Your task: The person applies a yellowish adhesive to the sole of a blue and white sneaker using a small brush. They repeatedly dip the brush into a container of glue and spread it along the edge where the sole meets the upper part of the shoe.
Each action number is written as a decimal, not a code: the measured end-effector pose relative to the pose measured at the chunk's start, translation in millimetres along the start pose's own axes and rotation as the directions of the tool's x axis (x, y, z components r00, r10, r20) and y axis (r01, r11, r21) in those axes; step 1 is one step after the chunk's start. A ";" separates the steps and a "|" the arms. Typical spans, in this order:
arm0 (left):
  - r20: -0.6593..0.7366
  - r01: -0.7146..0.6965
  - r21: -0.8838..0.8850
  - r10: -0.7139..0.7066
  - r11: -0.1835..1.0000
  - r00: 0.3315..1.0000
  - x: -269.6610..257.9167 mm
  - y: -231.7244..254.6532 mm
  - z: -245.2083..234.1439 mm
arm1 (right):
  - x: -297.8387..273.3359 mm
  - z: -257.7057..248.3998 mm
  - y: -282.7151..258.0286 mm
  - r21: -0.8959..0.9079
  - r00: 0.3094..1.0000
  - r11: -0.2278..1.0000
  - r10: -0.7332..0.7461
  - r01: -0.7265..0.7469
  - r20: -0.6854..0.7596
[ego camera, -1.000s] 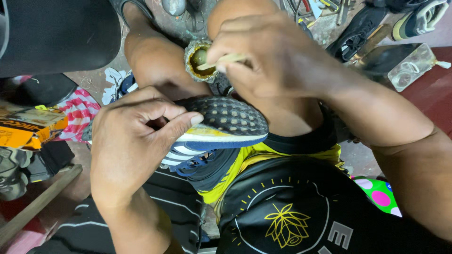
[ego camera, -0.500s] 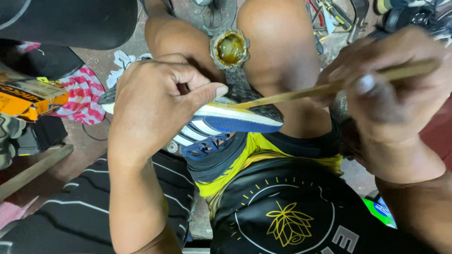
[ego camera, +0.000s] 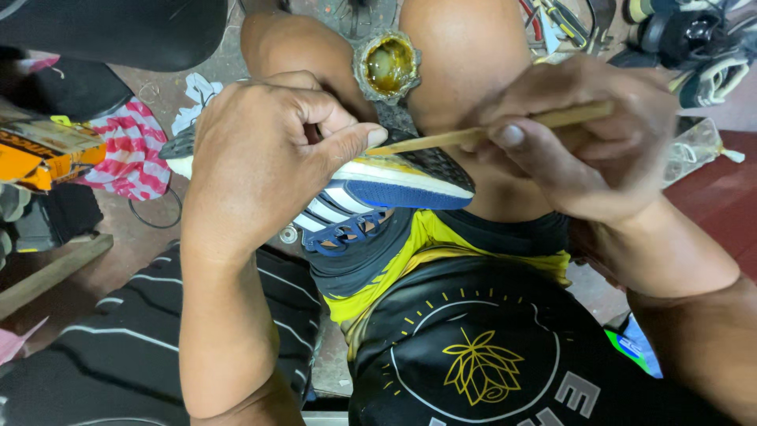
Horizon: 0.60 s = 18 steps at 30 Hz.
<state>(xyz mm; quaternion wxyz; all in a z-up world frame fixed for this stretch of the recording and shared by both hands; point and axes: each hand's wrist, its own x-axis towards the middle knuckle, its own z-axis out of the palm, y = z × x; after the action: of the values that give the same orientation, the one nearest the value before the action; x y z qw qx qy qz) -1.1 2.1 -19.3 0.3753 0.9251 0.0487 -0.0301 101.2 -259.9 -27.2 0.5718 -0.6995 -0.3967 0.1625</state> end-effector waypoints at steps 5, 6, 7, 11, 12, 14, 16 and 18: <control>0.008 -0.041 -0.027 0.042 0.999 0.999 1.6 4.2 -6.5 | 4.7 4.6 5.7 0.113 0.983 0.977 0.184 -0.180 -0.021; 0.053 -0.028 -0.037 0.030 0.999 0.998 1.4 3.1 -11.6 | 5.9 5.6 8.0 0.168 0.988 0.975 0.150 -0.145 -0.021; 0.099 -0.015 -0.046 0.020 0.999 0.995 1.0 2.9 -14.3 | 7.9 6.2 11.6 0.223 0.993 0.969 0.117 -0.109 -0.022; 0.146 -0.066 -0.143 0.087 0.988 0.986 0.8 2.2 -18.6 | 5.9 1.6 9.5 0.093 1.000 0.995 -0.019 0.018 0.015; 0.144 -0.081 -0.140 0.101 0.987 0.984 1.2 0.1 -18.6 | 7.8 1.8 9.4 0.069 0.998 0.997 -0.047 0.044 0.037; 0.149 -0.097 -0.136 0.118 0.986 0.982 0.1 -3.3 -19.4 | 12.1 2.8 10.3 0.086 0.996 0.994 -0.070 0.065 0.049; 0.173 -0.106 -0.141 0.130 0.984 0.976 0.5 -4.9 -19.2 | 13.8 4.5 13.0 0.079 0.992 0.992 -0.105 0.100 0.065; 0.192 -0.063 -0.123 0.086 0.990 0.978 0.4 -4.8 -19.3 | 10.6 3.9 14.1 0.120 0.994 0.990 -0.088 0.079 0.064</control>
<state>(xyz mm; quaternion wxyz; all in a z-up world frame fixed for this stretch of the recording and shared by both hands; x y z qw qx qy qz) -0.8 19.0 -8.9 0.4321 0.8955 -0.0217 -0.1045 110.4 -249.8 -39.0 0.6040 -0.6416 -0.4350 0.1854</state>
